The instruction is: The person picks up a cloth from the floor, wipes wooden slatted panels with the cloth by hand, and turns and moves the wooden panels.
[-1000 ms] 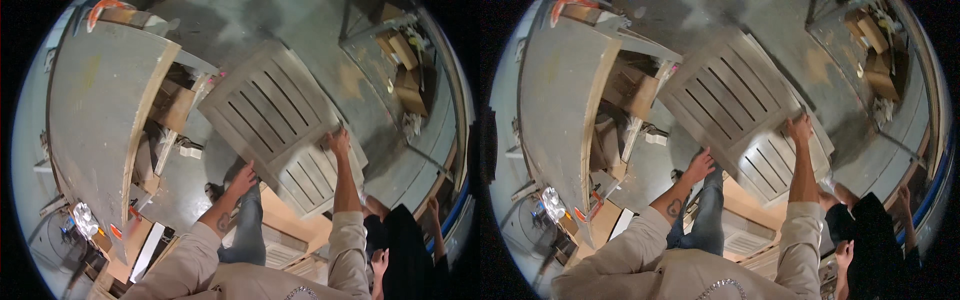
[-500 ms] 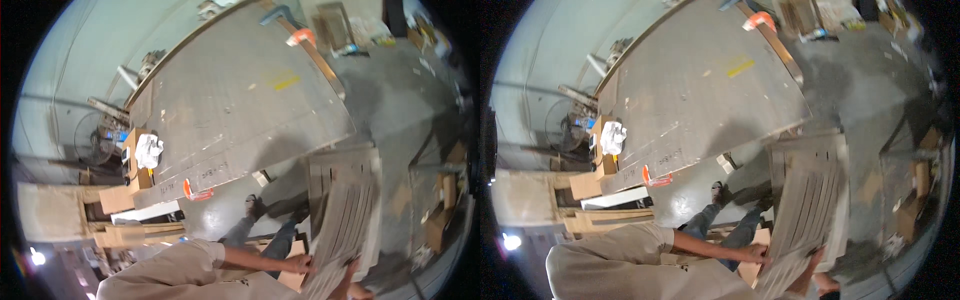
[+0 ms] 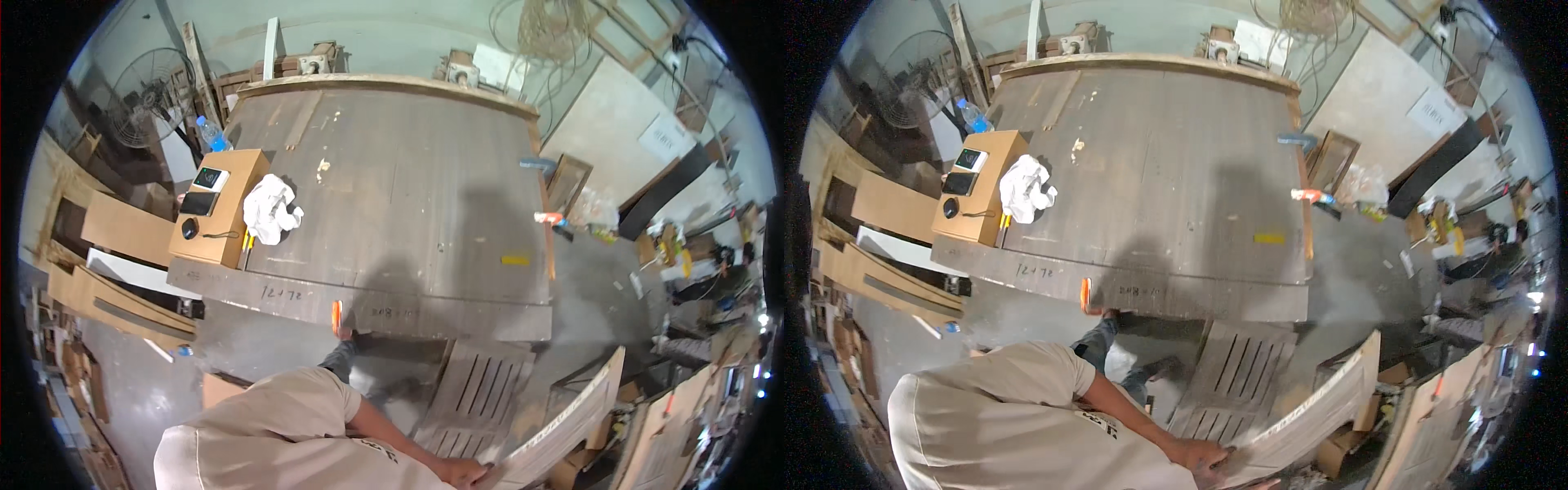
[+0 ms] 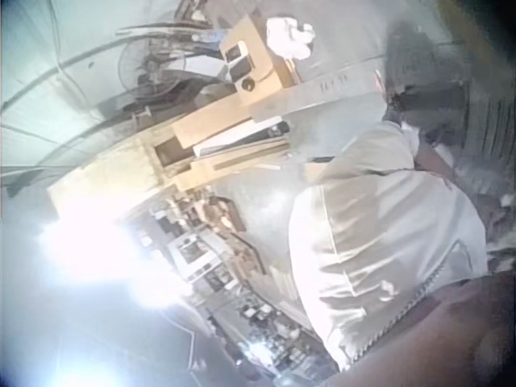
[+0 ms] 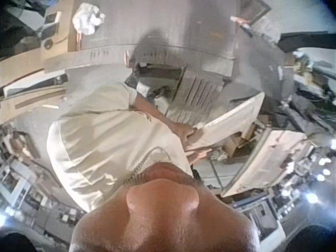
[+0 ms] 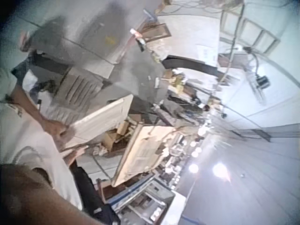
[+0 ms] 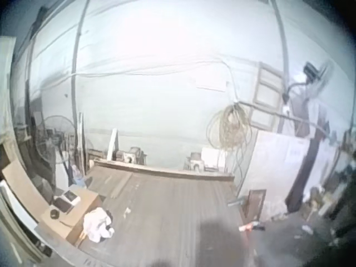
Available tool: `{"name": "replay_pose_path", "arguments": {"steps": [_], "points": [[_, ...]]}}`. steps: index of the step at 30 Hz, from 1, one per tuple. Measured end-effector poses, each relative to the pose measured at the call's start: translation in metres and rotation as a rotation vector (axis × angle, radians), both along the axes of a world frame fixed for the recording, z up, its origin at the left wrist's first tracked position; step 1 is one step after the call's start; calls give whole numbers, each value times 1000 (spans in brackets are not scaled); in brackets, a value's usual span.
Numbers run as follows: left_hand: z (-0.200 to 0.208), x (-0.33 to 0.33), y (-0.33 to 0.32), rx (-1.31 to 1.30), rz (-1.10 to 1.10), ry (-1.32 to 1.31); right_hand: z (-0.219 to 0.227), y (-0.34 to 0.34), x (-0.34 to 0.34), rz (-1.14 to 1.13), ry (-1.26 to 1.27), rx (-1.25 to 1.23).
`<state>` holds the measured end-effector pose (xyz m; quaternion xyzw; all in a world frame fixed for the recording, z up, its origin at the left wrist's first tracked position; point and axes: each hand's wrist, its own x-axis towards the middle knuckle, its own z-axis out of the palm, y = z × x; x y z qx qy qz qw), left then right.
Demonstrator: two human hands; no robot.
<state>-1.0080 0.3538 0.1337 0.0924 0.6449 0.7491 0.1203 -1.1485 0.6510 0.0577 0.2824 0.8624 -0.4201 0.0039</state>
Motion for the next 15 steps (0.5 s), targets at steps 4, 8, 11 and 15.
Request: {"name": "replay_pose_path", "arguments": {"steps": [4, 8, 11, 15], "points": [[5, -32, -110, 55, 214, 75, 99, -72, -47, 103, 207, -141], [55, -27, -266, 291, 551, -86, 158, -188, -75, 384, -2, -339], [74, -15, -344, 159, 766, -140, 105, -248, -108, 625, 27, -539], [30, -6, -427, 494, 1055, -54, 99, -399, -150, 770, 140, -259]]}}
